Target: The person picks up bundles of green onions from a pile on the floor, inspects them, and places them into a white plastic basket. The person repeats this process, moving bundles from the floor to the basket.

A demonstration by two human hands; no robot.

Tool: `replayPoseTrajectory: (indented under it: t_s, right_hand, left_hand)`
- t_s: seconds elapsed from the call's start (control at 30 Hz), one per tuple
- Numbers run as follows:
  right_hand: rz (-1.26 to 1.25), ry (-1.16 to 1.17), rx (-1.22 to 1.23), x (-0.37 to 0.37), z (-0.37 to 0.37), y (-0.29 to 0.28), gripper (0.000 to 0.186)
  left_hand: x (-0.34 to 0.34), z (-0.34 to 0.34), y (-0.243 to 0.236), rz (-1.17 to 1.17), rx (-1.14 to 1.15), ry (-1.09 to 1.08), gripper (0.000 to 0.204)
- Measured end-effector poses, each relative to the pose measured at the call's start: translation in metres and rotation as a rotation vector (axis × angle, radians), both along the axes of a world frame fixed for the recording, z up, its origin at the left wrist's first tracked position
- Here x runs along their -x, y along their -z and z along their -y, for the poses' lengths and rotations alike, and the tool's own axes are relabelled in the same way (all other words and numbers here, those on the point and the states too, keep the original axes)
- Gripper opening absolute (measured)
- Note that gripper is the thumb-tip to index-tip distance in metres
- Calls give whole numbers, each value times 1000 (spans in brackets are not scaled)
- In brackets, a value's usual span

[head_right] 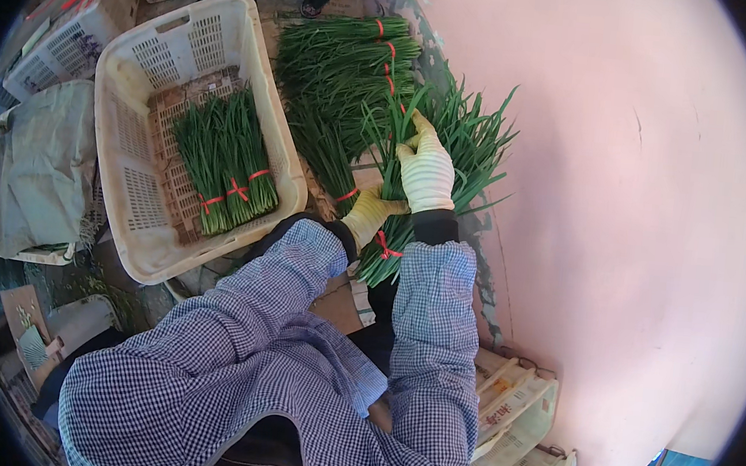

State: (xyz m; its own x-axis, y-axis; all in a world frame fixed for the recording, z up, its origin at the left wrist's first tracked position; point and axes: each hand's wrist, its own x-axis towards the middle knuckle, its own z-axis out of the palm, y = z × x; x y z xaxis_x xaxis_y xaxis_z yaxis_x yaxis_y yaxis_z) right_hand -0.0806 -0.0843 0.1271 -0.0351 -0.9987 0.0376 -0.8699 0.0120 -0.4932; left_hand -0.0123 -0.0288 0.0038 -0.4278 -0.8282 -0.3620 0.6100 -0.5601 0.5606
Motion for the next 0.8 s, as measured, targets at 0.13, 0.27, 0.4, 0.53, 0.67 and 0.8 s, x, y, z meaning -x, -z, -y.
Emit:
replayPoseTrajectory:
  t_s: [0.13, 0.27, 0.4, 0.53, 0.67, 0.8]
  right_hand:
    - [-121, -19, 23, -3, -6, -12, 58]
    - [-347, -145, 104, 2, -8, -26, 56]
    - [-221, -41, 402, 16, -12, -48, 47]
    - [-67, 152, 446, 60, -32, -43, 38]
    - [157, 413, 282, 97, -72, -9, 42]
    - [605, 340, -42, 123, -103, 62, 54]
  left_hand:
    - [2, 1, 2, -38, -53, -24, 31]
    - [4, 5, 4, -8, -92, -43, 30]
    - [0, 8, 13, 43, -100, -59, 27]
    - [-3, 6, 5, -61, -112, -136, 26]
    - [-1, 8, 7, -143, -153, -148, 29]
    - [-2, 8, 1, -283, -197, -111, 32]
